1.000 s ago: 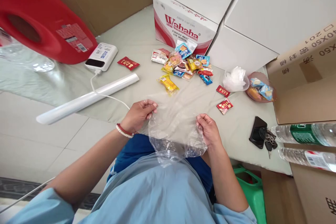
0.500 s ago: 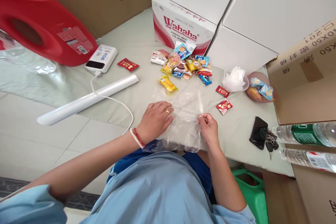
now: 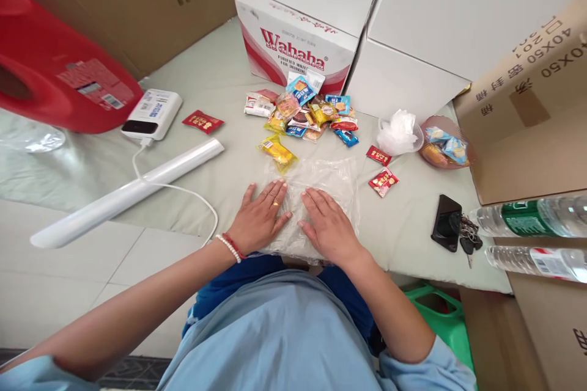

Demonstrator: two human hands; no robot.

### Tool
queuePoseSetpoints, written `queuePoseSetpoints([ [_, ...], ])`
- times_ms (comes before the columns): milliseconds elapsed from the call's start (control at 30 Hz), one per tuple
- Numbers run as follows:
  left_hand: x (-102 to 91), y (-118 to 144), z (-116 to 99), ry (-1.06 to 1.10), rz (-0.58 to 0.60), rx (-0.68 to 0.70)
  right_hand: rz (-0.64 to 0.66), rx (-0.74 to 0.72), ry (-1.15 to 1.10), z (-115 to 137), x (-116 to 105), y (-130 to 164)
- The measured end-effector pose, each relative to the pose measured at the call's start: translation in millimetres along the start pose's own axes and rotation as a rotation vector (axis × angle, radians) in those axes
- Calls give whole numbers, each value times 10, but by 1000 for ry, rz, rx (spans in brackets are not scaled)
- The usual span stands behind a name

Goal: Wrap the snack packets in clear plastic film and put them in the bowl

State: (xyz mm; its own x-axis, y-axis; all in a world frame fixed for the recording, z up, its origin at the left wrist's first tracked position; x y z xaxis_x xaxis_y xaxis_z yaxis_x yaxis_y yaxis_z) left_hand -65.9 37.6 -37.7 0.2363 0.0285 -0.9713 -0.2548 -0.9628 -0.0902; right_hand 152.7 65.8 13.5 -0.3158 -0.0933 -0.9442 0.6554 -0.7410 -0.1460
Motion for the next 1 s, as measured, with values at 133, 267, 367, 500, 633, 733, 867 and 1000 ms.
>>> queuePoseSetpoints([
  [133,-24,23,94,5,1,-8,122,184,129,-479,258,211],
  [267,-42,52,146,37,-13,-29,16,357,233,-1021,88,528],
  [367,-39,55,155,63,-18,-35,-87,367,242,-1083,-150,387],
  [500,-28,54,160,71,-9,-20,-41,207,159,-783,-261,-447],
  [633,-37,55,160,50,-3,-24,77,136,238,-572,-137,-1553],
  [733,-51,57,155,47,18,-28,91,253,377,-628,-50,-2140],
  [867,-62,62,152,54,12,-32,121,374,440,-798,-83,-2359],
  [1000,-58,64,157,62,-11,-33,-7,389,254,-920,-316,-2061],
])
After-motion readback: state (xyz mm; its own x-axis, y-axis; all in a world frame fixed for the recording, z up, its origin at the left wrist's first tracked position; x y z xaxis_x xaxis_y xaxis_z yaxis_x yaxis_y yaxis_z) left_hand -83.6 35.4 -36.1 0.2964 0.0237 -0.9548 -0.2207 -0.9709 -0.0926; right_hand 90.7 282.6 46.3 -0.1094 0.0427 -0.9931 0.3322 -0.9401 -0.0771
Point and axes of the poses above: each hand's wrist, its own y-axis away from the middle knuckle, its own x-axis out of the palm, z = x × y, the point moved 1 cm from there along -y, towards the middle knuckle
